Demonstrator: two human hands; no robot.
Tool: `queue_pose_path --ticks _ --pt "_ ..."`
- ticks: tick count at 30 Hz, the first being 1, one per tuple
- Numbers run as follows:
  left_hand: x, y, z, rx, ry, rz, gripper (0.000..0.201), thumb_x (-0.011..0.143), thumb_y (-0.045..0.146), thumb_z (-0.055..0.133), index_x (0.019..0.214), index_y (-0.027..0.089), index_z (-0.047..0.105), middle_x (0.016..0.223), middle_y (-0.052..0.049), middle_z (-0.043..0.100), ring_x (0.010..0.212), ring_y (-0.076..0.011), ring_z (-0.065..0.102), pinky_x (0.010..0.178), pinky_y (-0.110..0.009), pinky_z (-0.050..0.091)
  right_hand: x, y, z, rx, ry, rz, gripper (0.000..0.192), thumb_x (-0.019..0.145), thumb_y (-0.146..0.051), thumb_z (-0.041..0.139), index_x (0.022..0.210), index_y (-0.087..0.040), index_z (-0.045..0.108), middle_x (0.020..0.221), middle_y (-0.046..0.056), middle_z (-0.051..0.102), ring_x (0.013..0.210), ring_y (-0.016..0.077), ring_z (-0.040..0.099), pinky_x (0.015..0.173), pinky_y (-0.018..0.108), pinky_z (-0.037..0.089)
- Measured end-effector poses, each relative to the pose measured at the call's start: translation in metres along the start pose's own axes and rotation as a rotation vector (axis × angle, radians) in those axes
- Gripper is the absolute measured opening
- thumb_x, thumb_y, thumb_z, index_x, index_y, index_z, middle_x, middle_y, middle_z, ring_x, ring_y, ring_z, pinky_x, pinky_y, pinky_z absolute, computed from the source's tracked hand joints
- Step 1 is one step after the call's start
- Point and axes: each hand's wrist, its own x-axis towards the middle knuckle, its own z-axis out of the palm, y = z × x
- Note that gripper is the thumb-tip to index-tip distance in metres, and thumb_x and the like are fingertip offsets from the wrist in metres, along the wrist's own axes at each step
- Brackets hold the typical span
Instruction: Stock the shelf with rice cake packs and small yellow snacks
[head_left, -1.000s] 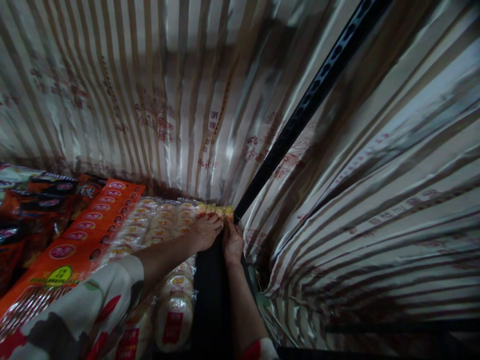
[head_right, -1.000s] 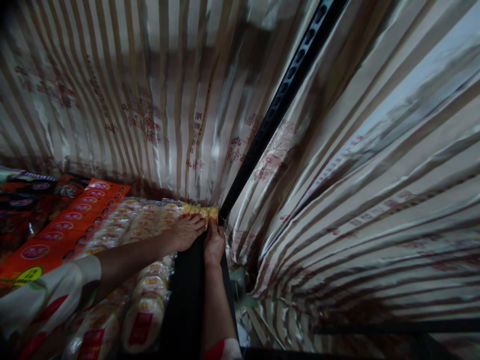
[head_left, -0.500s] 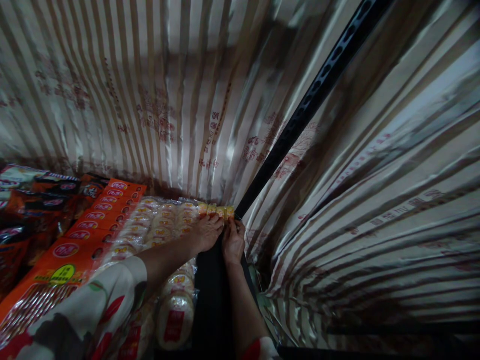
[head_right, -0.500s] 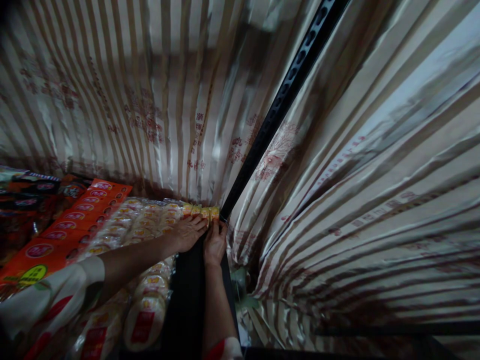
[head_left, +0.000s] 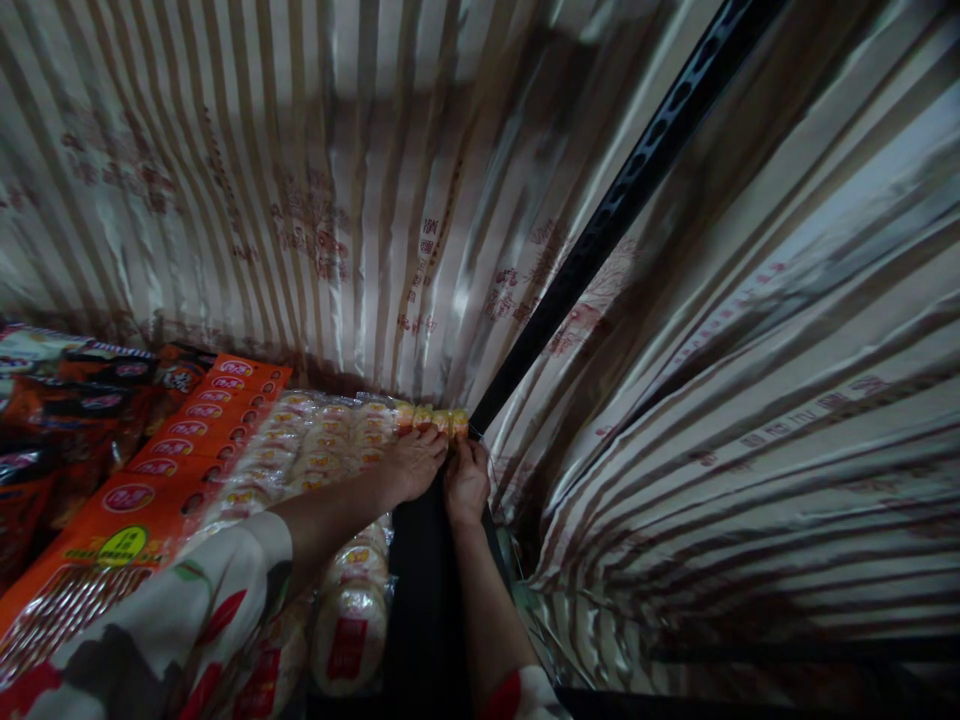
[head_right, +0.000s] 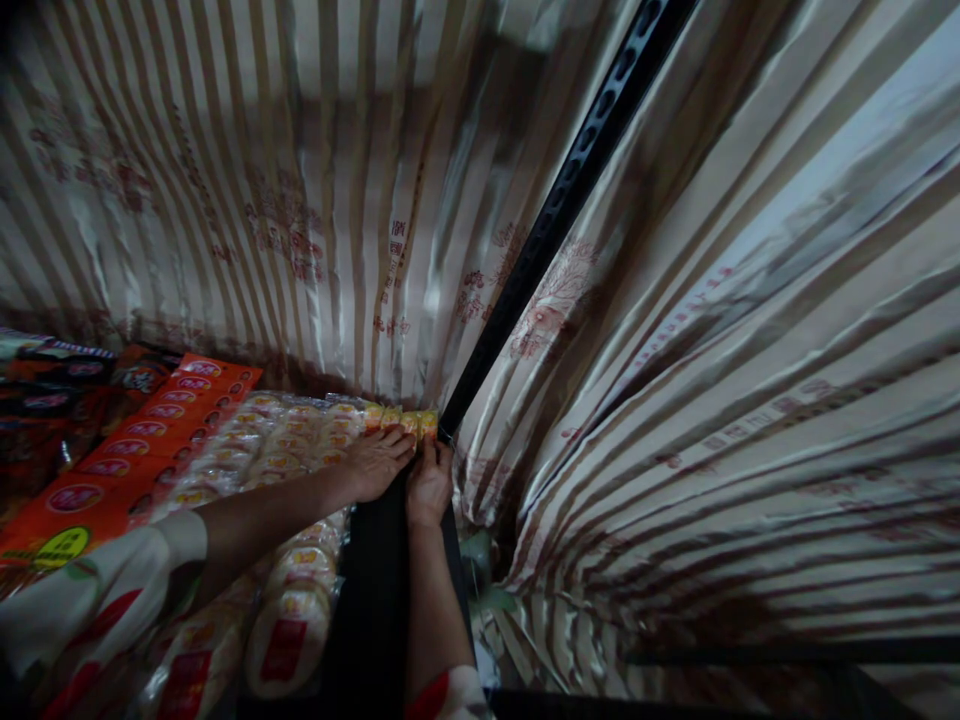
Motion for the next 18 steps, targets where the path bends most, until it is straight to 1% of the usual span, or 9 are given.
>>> queue_pose_path --ticks 4,8,10,13,18 --pt "0.001 0.002 -0.001 -0.031 0.000 -0.026 0.038 0.091 0.013 0.037 0.124 0.015 0.056 0.139 -0.008 0.049 0.130 -0.0250 0.036 0.102 -0.041 0.038 0.001 0.000 0.002 0.017 0.031 -0.015 0.041 0.081 -0.025 0.039 0.115 -0.027 0.063 0.109 0.014 0.061 0.090 0.0236 0.060 0.068 0.035 0.048" --pt "-0.002 0.005 -0.004 -0.019 0.024 -0.031 0.037 0.091 0.013 0.038 0.123 0.015 0.057 0.138 -0.009 0.049 0.129 -0.0248 0.038 0.102 -0.041 0.037 0.000 -0.006 0.000 0.013 0.028 0.014 0.043 0.084 -0.020 0.034 0.118 -0.017 0.060 0.111 0.014 0.059 0.097 0.0225 0.058 0.078 0.037 0.050" --pt "-0.003 0.006 -0.005 -0.004 0.020 -0.019 0.037 0.091 0.014 0.037 0.123 0.013 0.057 0.140 -0.010 0.047 0.128 -0.0251 0.038 0.103 -0.041 0.037 0.001 -0.009 -0.001 0.016 0.024 0.028 0.042 0.085 -0.017 0.033 0.119 -0.014 0.058 0.112 0.015 0.058 0.100 0.0224 0.057 0.082 0.037 0.050" --pt "-0.004 0.005 -0.004 -0.001 -0.002 -0.017 0.037 0.091 0.015 0.037 0.123 0.013 0.057 0.141 -0.010 0.045 0.129 -0.0253 0.038 0.103 -0.042 0.037 0.001 -0.011 -0.002 0.025 0.011 0.030 0.040 0.085 -0.017 0.035 0.116 -0.014 0.059 0.111 0.015 0.056 0.099 0.0227 0.056 0.081 0.037 0.050" --pt "-0.004 0.003 0.001 -0.013 0.025 -0.026 0.038 0.091 0.015 0.037 0.124 0.016 0.056 0.141 -0.008 0.046 0.130 -0.0249 0.037 0.102 -0.042 0.038 0.002 -0.013 -0.003 0.023 0.005 0.046 0.033 0.086 -0.018 0.034 0.108 -0.015 0.057 0.104 0.013 0.056 0.095 0.0231 0.056 0.080 0.038 0.049"
